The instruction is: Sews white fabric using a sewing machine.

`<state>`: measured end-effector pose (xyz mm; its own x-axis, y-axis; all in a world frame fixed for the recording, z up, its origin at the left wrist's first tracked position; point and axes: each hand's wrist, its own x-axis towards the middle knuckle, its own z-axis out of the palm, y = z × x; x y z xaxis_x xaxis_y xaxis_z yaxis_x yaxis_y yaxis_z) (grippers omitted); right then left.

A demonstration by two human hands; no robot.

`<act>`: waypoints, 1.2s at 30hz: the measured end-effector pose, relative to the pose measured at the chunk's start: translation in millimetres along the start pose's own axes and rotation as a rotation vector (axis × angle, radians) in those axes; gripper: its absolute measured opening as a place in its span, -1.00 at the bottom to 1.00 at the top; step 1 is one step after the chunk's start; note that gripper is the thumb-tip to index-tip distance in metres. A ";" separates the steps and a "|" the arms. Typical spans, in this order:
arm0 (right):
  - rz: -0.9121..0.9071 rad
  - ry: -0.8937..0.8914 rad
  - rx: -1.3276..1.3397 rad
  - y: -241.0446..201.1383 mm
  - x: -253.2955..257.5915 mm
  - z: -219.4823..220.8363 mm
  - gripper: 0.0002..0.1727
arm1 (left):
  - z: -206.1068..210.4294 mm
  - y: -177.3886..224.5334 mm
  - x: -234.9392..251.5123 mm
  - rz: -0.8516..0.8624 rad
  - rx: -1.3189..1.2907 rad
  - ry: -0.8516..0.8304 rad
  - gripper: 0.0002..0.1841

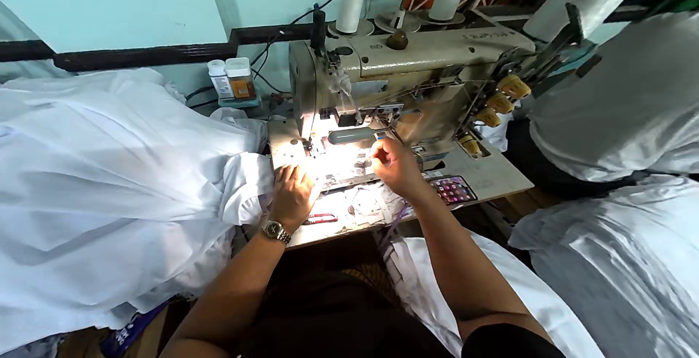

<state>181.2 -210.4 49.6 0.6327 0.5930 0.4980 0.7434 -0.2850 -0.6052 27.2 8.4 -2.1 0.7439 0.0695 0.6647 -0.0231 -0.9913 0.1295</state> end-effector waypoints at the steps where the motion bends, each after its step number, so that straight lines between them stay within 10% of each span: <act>1: 0.016 -0.011 -0.040 -2.4 -0.1 0.0 -0.84 | 0.0 0.1 -0.2 0.001 -0.002 -0.001 -0.70; 8: 0.196 -0.251 -0.288 -22.1 1.8 -34.4 -0.77 | 2.5 -0.1 -1.1 0.000 0.010 0.015 -0.71; 14: -0.022 0.039 -0.470 -14.7 6.4 -25.7 -0.79 | 1.8 0.1 -0.7 -0.002 0.008 0.010 -0.71; 36: 0.652 0.312 0.142 -7.6 39.9 0.8 -0.84 | 4.8 -0.6 -1.2 -0.014 0.035 0.024 -0.70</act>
<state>200.6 -184.0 73.6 0.9846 0.0884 0.1506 0.1734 -0.3932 -0.9029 29.5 8.3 -6.5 0.7276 0.0860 0.6806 0.0115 -0.9935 0.1133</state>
